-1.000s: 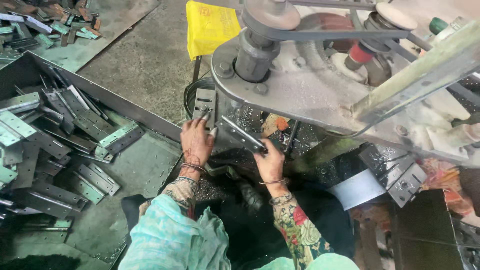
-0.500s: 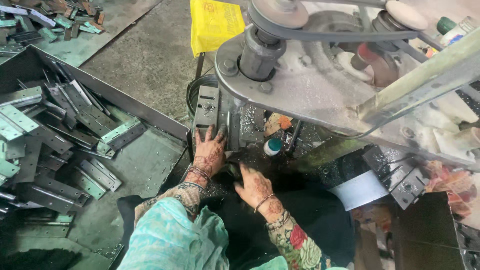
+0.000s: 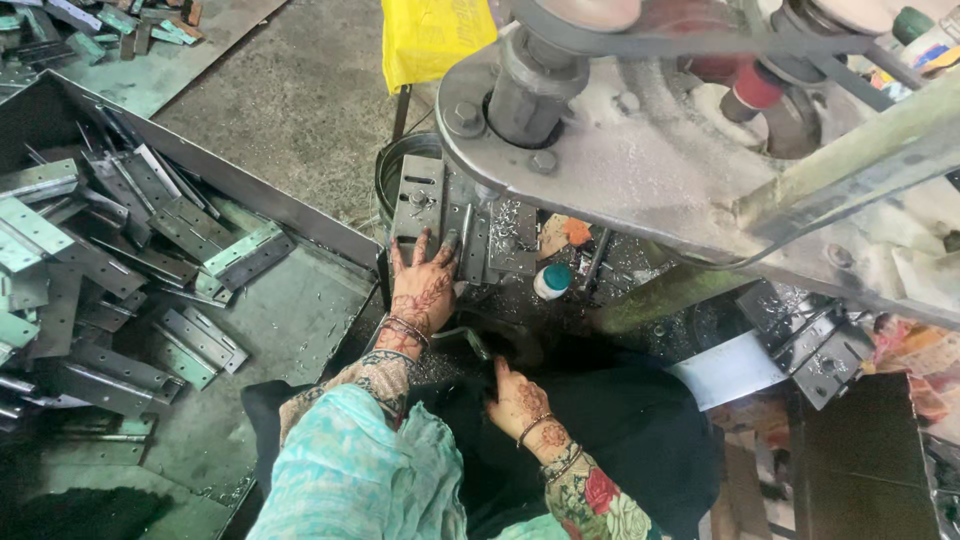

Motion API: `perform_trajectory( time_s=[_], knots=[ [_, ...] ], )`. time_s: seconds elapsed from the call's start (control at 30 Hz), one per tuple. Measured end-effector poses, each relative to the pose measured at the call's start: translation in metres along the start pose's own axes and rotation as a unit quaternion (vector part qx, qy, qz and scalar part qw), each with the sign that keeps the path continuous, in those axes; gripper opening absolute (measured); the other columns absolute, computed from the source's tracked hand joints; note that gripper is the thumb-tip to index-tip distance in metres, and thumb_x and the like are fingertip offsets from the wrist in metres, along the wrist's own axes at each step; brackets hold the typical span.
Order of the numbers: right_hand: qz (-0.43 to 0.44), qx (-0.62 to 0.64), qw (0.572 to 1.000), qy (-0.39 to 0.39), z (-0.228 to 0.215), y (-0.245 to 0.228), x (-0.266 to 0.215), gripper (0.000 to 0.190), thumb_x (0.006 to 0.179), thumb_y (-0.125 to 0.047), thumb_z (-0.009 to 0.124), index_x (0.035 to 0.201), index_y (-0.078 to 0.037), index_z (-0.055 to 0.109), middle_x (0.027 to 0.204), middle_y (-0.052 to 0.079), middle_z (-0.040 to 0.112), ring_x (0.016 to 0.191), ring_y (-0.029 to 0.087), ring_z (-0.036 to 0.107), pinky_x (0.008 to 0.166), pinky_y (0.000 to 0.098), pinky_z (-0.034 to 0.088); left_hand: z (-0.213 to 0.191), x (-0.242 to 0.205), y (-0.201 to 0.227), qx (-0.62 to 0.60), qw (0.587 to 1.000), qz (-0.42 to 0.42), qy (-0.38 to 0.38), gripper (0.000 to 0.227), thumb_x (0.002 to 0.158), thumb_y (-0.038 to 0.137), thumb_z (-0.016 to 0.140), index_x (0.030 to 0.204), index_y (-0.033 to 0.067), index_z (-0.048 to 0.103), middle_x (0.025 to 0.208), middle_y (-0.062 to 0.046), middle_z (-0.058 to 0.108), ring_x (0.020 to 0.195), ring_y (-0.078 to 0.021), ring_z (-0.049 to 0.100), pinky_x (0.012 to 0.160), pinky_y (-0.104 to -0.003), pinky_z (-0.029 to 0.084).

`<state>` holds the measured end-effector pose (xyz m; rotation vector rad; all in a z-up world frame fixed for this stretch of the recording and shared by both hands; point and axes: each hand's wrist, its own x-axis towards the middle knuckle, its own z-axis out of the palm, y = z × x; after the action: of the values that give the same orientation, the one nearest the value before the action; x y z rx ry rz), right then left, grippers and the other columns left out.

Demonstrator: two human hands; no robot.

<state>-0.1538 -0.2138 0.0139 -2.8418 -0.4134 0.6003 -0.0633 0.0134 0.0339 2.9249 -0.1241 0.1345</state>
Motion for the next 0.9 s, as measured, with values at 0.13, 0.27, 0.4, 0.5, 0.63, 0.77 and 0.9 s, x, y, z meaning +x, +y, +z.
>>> perform_trajectory(
  time_s=[0.13, 0.27, 0.4, 0.5, 0.63, 0.77, 0.9],
  knots=[
    [-0.019, -0.01, 1.0, -0.017, -0.022, -0.004, 0.011, 0.072, 0.085, -0.028, 0.07, 0.147, -0.007, 0.04, 0.108, 0.025, 0.071, 0.1, 0.045, 0.069, 0.088, 0.0515, 0.056, -0.006, 0.007, 0.0, 0.015, 1.0, 0.008, 0.006, 0.064, 0.087, 0.029, 0.063, 0.149, 0.0209, 0.051, 0.163, 0.002, 0.036, 0.153, -0.0344, 0.019, 0.115, -0.076, -0.002],
    [-0.012, -0.033, 0.999, -0.03, -0.024, 0.0, 0.019, 0.067, 0.086, -0.031, 0.069, 0.144, -0.005, 0.045, 0.104, 0.025, 0.072, 0.099, 0.044, 0.07, 0.088, 0.0511, 0.057, -0.008, 0.007, 0.002, -0.01, 1.0, -0.009, -0.007, 0.058, 0.091, 0.037, 0.063, 0.146, 0.0193, 0.054, 0.162, 0.003, 0.037, 0.155, -0.0329, 0.02, 0.118, -0.075, -0.001],
    [-0.026, 0.025, 0.998, 0.048, 0.017, 0.009, 0.007, 0.074, 0.085, -0.027, 0.07, 0.15, -0.009, 0.04, 0.109, 0.024, 0.071, 0.097, 0.044, 0.07, 0.086, 0.0516, 0.057, -0.007, 0.005, 0.003, -0.003, 1.0, -0.004, 0.015, 0.06, 0.09, 0.037, 0.063, 0.145, 0.017, 0.055, 0.161, 0.001, 0.039, 0.153, -0.0333, 0.022, 0.118, -0.074, 0.0],
    [-0.033, 0.103, 0.988, 0.106, 0.051, 0.019, 0.003, 0.077, 0.082, -0.027, 0.074, 0.15, -0.015, 0.04, 0.115, 0.024, 0.069, 0.098, 0.045, 0.068, 0.084, 0.0523, 0.056, -0.002, 0.005, 0.004, 0.021, 0.999, 0.004, 0.039, 0.059, 0.089, 0.034, 0.062, 0.145, 0.0161, 0.056, 0.159, 0.0, 0.041, 0.153, -0.0346, 0.022, 0.116, -0.074, 0.0],
    [0.002, 0.085, 0.995, 0.045, 0.069, 0.03, -0.003, 0.083, 0.082, -0.031, 0.077, 0.152, -0.016, 0.034, 0.116, 0.023, 0.069, 0.103, 0.043, 0.068, 0.088, 0.0507, 0.056, 0.014, -0.007, 0.01, 0.031, 0.999, -0.001, 0.011, 0.049, 0.096, 0.03, 0.057, 0.143, 0.0164, 0.06, 0.159, 0.0, 0.045, 0.155, -0.0347, 0.024, 0.12, -0.073, 0.001],
    [-0.028, 0.076, 0.996, 0.043, 0.026, 0.017, 0.005, 0.083, 0.079, -0.024, 0.076, 0.15, -0.013, 0.036, 0.117, 0.026, 0.067, 0.106, 0.046, 0.066, 0.09, 0.0521, 0.055, 0.009, 0.008, 0.004, -0.005, 0.999, -0.015, 0.034, 0.047, 0.093, 0.034, 0.055, 0.136, 0.0164, 0.063, 0.154, -0.002, 0.045, 0.15, -0.037, 0.023, 0.114, -0.077, -0.002],
    [-0.031, 0.021, 0.999, 0.003, -0.02, 0.001, 0.009, 0.07, 0.084, -0.026, 0.071, 0.146, -0.009, 0.044, 0.112, 0.026, 0.07, 0.105, 0.045, 0.067, 0.092, 0.0513, 0.055, 0.017, 0.008, 0.009, 0.016, 0.999, -0.046, -0.003, 0.036, 0.098, 0.029, 0.052, 0.126, 0.0191, 0.072, 0.159, 0.001, 0.046, 0.154, -0.0354, 0.024, 0.118, -0.075, -0.003]
  ],
)
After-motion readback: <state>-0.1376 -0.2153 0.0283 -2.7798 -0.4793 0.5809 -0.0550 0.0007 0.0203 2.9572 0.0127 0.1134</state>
